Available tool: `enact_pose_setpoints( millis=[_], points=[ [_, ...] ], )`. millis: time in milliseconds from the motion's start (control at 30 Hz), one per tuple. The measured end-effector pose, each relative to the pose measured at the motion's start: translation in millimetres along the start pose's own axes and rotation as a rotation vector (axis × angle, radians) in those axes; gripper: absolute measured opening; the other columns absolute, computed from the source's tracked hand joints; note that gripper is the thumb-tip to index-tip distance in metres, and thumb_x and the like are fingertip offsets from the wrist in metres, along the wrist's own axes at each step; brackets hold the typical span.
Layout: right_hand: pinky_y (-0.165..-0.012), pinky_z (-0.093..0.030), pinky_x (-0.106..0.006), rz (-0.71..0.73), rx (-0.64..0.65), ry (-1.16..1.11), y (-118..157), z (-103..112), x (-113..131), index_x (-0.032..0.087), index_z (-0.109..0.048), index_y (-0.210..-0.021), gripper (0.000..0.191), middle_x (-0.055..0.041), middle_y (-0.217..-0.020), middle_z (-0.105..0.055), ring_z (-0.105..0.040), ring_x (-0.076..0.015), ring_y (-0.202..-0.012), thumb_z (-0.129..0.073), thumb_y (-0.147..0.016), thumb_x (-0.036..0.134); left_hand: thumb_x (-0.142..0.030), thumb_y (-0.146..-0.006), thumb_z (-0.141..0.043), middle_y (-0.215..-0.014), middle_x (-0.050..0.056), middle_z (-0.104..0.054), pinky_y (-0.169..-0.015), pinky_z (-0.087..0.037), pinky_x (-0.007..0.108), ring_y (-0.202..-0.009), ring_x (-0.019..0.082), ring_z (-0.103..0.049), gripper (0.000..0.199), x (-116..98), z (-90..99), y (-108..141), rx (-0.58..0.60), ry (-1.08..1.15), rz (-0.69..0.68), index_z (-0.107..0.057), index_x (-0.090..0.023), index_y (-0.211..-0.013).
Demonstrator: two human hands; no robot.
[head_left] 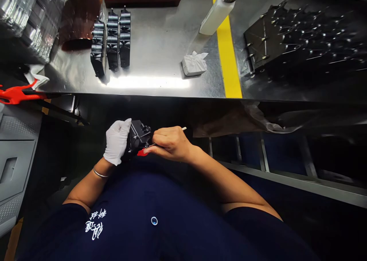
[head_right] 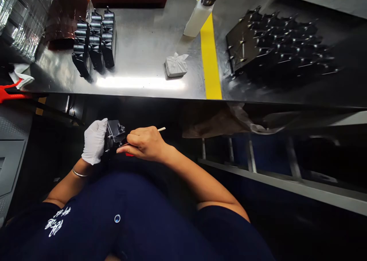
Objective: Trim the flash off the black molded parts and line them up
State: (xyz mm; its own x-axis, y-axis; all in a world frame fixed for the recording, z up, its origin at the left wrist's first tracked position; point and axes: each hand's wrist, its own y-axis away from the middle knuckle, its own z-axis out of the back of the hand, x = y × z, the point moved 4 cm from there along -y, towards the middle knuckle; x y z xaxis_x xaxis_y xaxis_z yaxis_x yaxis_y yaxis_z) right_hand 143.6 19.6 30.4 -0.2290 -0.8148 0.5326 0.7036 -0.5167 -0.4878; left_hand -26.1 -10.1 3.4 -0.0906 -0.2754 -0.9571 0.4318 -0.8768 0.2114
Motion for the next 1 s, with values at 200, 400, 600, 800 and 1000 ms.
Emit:
enact_pose_setpoints(
  millis=[200, 400, 600, 800, 1000],
  points=[
    [-0.047, -0.031, -0.022, -0.157, -0.205, -0.195, 1, 3, -17, 0.018, -0.053, -0.063, 0.047, 0.0028, -0.054, -0.051, -0.042, -0.0072, -0.047, -0.063, -0.084, 0.058, -0.062, -0.076, -0.066, -0.065, -0.002, -0.053, -0.056, -0.039, 0.024, -0.06, 0.01, -0.044, 0.045, -3, 0.1, -9, 0.363, 0.033, -0.003, -0.057, -0.019, -0.067],
    [-0.062, -0.046, -0.025, -0.447, -0.247, -0.239, -4, -1, -37, 0.018, -0.062, -0.085, 0.046, -0.0035, -0.074, -0.064, -0.059, -0.0118, -0.065, -0.034, -0.1, 0.051, -0.061, -0.076, -0.068, -0.065, -0.003, -0.047, -0.053, -0.037, 0.024, -0.058, 0.01, -0.04, 0.045, -5, 5.2, -15, 0.271, 0.11, 0.056, -0.053, -0.02, -0.066],
    [-0.064, -0.048, -0.027, -0.383, -0.265, -0.227, -7, -5, -37, 0.018, -0.064, -0.081, 0.046, -0.0054, -0.076, -0.067, -0.062, -0.0137, -0.069, -0.036, -0.1, 0.05, -0.06, -0.079, -0.064, -0.069, -0.001, -0.056, -0.057, -0.04, 0.024, -0.062, 0.01, -0.046, 0.042, -6, 4.3, -10, 0.297, 0.067, 0.025, -0.061, -0.018, -0.074],
    [-0.056, -0.044, -0.025, -0.469, -0.375, -0.299, -5, 1, -39, 0.018, -0.062, -0.081, 0.041, -0.001, -0.068, -0.061, -0.053, -0.0109, -0.059, -0.05, -0.093, 0.055, -0.053, -0.077, -0.07, -0.07, -0.001, -0.065, -0.065, -0.046, 0.025, -0.065, 0.012, -0.056, 0.034, -11, 7.1, -2, 0.201, -0.016, -0.16, -0.066, -0.019, -0.074],
    [-0.055, -0.043, -0.024, -0.493, -0.416, -0.279, -2, -1, -41, 0.018, -0.062, -0.078, 0.038, 0.0004, -0.065, -0.058, -0.051, -0.0102, -0.058, -0.052, -0.093, 0.051, -0.04, -0.084, -0.068, -0.073, 0.0, -0.071, -0.066, -0.048, 0.023, -0.065, 0.012, -0.063, 0.019, -19, 11.3, 2, 0.138, -0.114, -0.427, -0.071, -0.021, -0.082]
  ],
)
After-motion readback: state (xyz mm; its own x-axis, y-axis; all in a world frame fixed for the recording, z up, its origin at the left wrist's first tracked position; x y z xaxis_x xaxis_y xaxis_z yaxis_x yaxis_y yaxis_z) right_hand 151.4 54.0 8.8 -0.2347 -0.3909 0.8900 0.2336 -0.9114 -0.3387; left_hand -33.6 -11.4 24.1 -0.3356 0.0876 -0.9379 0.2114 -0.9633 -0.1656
